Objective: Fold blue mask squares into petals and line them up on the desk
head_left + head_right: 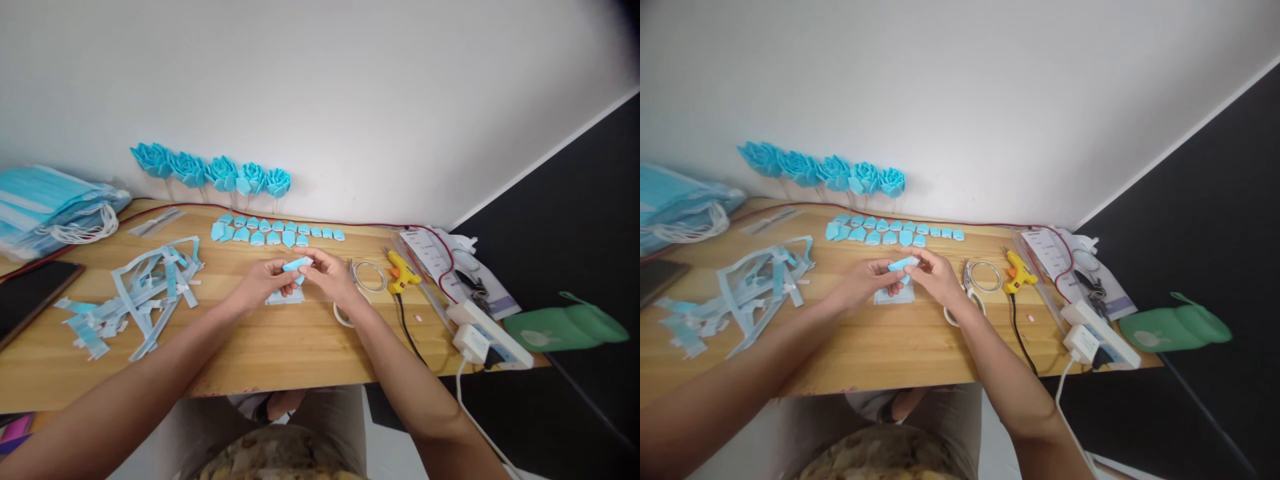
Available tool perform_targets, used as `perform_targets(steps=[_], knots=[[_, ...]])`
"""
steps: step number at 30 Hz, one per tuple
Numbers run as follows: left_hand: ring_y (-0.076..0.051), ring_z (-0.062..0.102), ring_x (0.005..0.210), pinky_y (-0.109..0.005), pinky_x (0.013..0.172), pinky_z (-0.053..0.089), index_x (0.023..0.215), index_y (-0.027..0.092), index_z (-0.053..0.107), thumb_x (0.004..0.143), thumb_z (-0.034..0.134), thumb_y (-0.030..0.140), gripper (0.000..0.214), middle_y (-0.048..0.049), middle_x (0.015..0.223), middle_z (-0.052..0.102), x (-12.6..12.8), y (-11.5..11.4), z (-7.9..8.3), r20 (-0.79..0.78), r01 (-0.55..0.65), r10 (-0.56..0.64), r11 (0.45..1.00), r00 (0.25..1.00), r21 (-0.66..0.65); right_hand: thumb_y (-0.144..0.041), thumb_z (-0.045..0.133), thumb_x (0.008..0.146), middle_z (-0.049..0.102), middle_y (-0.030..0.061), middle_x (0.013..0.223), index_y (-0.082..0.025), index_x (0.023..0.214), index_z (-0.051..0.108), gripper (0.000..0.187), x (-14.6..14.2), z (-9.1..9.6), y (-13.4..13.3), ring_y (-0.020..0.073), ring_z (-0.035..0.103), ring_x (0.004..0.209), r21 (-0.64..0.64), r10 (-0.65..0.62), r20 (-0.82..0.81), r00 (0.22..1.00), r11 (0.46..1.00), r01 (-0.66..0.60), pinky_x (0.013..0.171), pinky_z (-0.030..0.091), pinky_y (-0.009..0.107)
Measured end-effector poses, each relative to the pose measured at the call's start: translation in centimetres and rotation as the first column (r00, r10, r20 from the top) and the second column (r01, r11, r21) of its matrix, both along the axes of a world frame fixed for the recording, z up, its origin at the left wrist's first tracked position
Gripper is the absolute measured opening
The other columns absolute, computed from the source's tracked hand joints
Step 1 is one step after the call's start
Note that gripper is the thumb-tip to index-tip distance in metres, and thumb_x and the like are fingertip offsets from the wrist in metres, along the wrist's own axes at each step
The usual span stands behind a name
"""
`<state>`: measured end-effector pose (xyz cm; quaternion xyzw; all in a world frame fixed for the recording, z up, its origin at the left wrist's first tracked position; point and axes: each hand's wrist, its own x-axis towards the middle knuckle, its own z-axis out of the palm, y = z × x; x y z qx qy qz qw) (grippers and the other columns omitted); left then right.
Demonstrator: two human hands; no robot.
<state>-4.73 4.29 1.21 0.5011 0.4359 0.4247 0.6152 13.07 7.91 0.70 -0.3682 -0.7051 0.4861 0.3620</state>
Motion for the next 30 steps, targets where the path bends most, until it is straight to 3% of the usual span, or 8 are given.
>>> perform_targets(steps=[21, 26, 30], knots=[[-0.011, 0.055, 0.054, -0.026, 0.057, 0.045, 0.069, 0.015, 0.062, 0.069, 0.071, 0.043, 0.029, -0.0005, 0.060, 0.063, 0.0, 0.0, 0.1, -0.036, -0.061, 0.061, 0.998, 0.998, 0.001, -0.028, 0.062, 0.081, 0.062, -0.0008, 0.083, -0.024, 0.124, 0.060, 0.043, 0.2, 0.8, 0.0, 0.0112, 0.055, 0.072, -0.028, 0.040, -0.004, 0.999, 0.999, -0.040, 0.072, 0.045, 0.026], [-0.011, 0.054, 0.052, -0.026, 0.056, 0.045, 0.067, 0.015, 0.060, 0.067, 0.072, 0.042, 0.029, 0.0000, 0.057, 0.063, 0.0, 0.0, 0.1, -0.029, -0.103, 0.103, 0.994, 0.994, -0.019, -0.037, 0.063, 0.082, 0.063, -0.0003, 0.083, -0.022, 0.115, 0.065, 0.037, 0.0, 1.0, -0.1, 0.0123, 0.057, 0.078, -0.079, -0.018, -0.090, 0.996, 0.997, 0.011, 0.076, 0.046, 0.027], [-0.011, 0.054, 0.052, -0.026, 0.055, 0.044, 0.067, 0.015, 0.060, 0.068, 0.072, 0.042, 0.029, -0.0002, 0.058, 0.062, 0.0, 0.0, -0.1, -0.033, -0.105, 0.104, 0.994, 0.994, -0.020, -0.042, 0.069, 0.076, 0.063, -0.0013, 0.077, -0.020, 0.099, 0.069, 0.032, -0.4, 0.0, 0.0, 0.0119, 0.056, 0.070, -0.065, -0.090, -0.076, 0.993, 0.994, 0.085, 0.068, 0.045, 0.025]])
